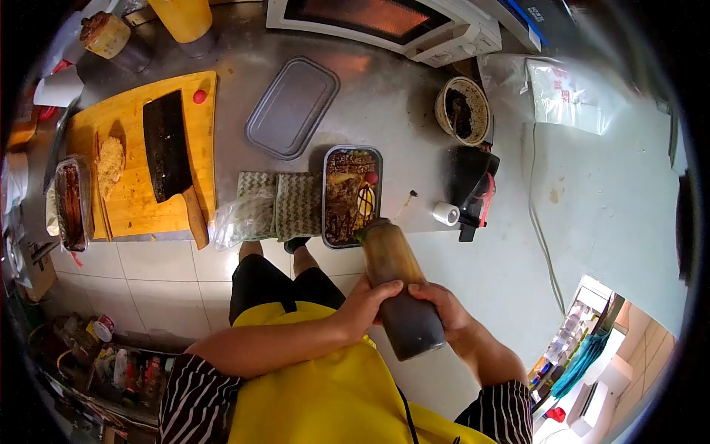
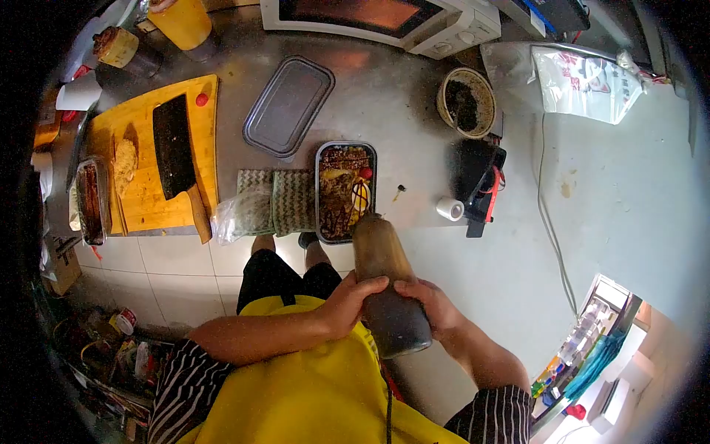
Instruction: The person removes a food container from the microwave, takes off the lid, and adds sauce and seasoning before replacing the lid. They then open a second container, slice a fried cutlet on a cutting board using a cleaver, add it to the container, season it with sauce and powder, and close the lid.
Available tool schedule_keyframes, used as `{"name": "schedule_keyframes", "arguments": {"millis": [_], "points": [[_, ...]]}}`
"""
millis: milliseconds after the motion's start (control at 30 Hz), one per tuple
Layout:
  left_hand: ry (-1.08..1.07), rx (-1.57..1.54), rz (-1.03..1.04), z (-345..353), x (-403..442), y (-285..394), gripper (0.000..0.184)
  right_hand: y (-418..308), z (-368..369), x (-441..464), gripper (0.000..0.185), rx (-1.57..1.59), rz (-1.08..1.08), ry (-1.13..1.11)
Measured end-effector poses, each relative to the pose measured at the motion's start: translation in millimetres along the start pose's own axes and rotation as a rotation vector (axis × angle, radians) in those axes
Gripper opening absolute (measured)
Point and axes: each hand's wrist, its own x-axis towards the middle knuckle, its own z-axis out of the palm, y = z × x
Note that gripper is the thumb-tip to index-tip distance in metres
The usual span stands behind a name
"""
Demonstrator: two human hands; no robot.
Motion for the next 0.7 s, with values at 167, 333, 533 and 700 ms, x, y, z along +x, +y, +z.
{"name": "schedule_keyframes", "arguments": {"millis": [167, 333, 533, 700], "points": [[0.108, -0.049, 0.059, -18, -45, -6, 0.053, 22, 22, 8, 0.041, -0.007, 0.090, -0.068], [0.091, -0.040, 0.048, -27, -34, -17, 0.050, 33, 12, 12, 0.040, 0.020, 0.067, -0.054], [-0.016, 0.002, -0.026, -15, -17, -21, 0.045, 33, 1, -2, 0.041, 0.054, 0.039, 0.009], [0.159, -0.039, 0.036, -16, -56, -13, 0.046, 45, 16, 8, 0.041, -0.012, 0.111, -0.054]]}}
